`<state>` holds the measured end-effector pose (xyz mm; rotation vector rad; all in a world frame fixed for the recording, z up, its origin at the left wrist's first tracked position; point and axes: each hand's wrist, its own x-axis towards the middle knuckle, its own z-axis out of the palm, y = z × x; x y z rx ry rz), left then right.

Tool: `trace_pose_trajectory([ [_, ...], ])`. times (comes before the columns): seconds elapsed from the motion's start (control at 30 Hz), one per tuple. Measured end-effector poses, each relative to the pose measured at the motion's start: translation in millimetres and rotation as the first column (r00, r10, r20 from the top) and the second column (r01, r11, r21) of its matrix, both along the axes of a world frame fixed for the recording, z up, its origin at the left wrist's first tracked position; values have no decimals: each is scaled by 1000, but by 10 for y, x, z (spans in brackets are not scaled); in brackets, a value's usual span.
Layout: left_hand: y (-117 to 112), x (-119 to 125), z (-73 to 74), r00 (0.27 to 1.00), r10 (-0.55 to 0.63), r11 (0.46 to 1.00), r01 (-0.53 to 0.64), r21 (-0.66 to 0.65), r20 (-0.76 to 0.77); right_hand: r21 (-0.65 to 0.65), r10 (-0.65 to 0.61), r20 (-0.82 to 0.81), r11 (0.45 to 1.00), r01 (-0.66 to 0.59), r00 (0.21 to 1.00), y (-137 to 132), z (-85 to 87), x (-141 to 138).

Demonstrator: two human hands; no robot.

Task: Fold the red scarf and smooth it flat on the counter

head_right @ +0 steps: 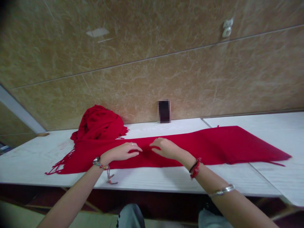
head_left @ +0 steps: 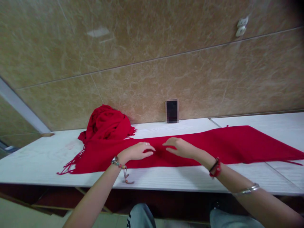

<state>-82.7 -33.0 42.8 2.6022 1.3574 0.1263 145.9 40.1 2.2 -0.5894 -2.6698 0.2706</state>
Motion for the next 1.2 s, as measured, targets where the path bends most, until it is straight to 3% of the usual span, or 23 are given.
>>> trace_pose_trajectory([
  [0.03, 163, 47, -2, 1000, 24, 999, -24, 46, 19, 18, -145, 23, 989, 145, 989, 172, 37, 32],
  [0.1, 508, 161, -46, 995, 90, 983, -97, 156, 53, 70, -432, 123, 902, 427, 893, 521, 93, 101],
  [0.17, 811, 285, -141, 976, 177, 946, -204, 251, 126, 135, -587, 212, 810, 571, 782, 821, 119, 156],
  [0.27, 1064, 426, -346, 933, 273, 879, -342, 333, 236, 174, -686, 259, 725, 666, 680, 1121, 95, 173],
  [0.37, 1089, 455, -541, 936, 303, 865, -349, 359, 180, 184, -726, 263, 685, 705, 636, 1283, 20, 124],
  [0.47, 1039, 412, -634, 944, 311, 881, -330, 339, 112, 200, -755, 271, 650, 733, 597, 1387, -70, 68],
  [0.73, 1006, 430, -630, 947, 320, 884, -314, 347, 41, 218, -782, 293, 614, 758, 549, 1516, -245, 47],
  [1.0, 995, 449, -661, 950, 309, 883, -302, 359, 37, 254, -798, 249, 601, 758, 549, 1594, -261, 17],
  [1.2, 986, 452, -649, 952, 305, 885, -289, 364, 15, 324, -757, 290, 653, 684, 585, 1469, -319, 43],
])
